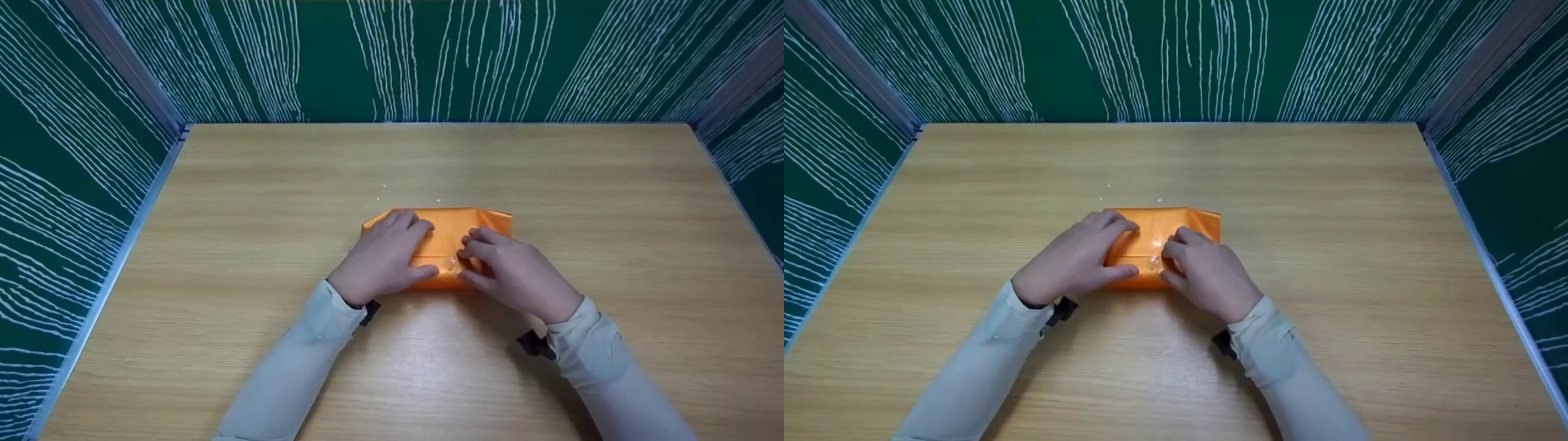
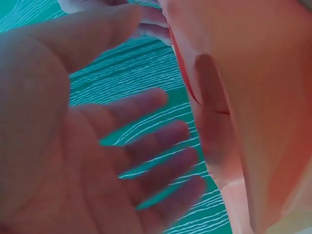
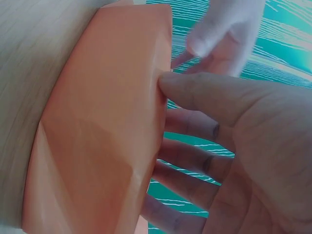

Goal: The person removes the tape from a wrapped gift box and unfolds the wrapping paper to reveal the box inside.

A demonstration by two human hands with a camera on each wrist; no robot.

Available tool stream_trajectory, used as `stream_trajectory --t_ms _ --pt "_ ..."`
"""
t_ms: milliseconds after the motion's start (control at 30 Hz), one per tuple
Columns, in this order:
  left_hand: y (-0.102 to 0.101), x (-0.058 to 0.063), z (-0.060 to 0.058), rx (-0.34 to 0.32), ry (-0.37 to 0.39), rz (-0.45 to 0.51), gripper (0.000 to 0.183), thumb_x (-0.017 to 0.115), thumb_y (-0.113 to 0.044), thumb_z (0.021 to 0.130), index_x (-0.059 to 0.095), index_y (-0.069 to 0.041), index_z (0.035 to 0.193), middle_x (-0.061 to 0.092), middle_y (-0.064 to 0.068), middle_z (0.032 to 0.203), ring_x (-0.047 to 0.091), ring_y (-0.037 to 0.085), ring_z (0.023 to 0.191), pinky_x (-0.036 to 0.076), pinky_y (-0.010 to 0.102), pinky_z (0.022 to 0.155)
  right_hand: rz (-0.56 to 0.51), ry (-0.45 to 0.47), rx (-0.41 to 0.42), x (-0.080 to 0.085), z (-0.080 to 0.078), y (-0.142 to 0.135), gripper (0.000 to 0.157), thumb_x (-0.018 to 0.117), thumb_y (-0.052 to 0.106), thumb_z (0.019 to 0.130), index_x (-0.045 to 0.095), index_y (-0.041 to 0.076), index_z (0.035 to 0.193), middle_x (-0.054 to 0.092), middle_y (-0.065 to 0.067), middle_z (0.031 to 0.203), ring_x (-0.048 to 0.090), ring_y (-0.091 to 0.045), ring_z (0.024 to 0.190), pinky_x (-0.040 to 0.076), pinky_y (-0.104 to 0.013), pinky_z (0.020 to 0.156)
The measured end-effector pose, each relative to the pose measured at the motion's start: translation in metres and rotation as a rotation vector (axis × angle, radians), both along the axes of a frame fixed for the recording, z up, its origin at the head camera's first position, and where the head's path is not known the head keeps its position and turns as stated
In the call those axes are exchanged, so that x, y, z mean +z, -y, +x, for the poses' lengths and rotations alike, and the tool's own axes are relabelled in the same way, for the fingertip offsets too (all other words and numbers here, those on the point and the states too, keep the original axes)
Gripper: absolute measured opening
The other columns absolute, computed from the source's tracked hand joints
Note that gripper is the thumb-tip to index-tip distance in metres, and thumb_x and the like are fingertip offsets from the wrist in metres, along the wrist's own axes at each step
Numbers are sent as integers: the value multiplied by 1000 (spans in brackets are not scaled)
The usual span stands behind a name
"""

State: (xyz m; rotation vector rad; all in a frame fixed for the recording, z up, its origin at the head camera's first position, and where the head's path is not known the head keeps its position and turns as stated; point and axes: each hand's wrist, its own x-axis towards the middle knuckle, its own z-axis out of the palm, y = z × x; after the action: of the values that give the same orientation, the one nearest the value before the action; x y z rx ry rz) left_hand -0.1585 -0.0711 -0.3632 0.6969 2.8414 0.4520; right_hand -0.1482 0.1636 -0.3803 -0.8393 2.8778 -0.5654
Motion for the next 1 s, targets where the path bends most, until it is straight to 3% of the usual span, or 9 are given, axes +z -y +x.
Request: stream_trajectory --t_ms 267,500,733,1000 --pt "2 -8 -4 84 27 36 73 71 -57 91 56 -14 148 39 9 161 35 28 146 40 45 116 2 -7 4 -1 -1 0 37 81 31 91 76 11 122 63 -14 135 64 -34 122 53 -50 101" --pt "1 -10 -8 43 61 67 69 72 -52 94 54 -15 150 43 6 161 35 24 151 30 41 123 -17 -32 31 -4 -2 -2 34 81 29 92 76 9 118 64 -15 131 63 -35 120 54 -52 100" --pt "0 -11 -9 32 97 84 57 72 -50 95 64 -20 143 42 5 162 34 24 151 32 43 122 -18 18 12 -2 -3 -6 38 83 28 90 73 11 122 64 -11 129 62 -31 118 53 -52 102" --pt "0 -10 -10 27 80 46 55 70 -51 95 65 -20 141 43 6 161 34 25 151 31 45 122 -27 50 7 1 -8 -8 44 83 26 90 68 15 129 64 -5 125 62 -26 111 53 -50 102"
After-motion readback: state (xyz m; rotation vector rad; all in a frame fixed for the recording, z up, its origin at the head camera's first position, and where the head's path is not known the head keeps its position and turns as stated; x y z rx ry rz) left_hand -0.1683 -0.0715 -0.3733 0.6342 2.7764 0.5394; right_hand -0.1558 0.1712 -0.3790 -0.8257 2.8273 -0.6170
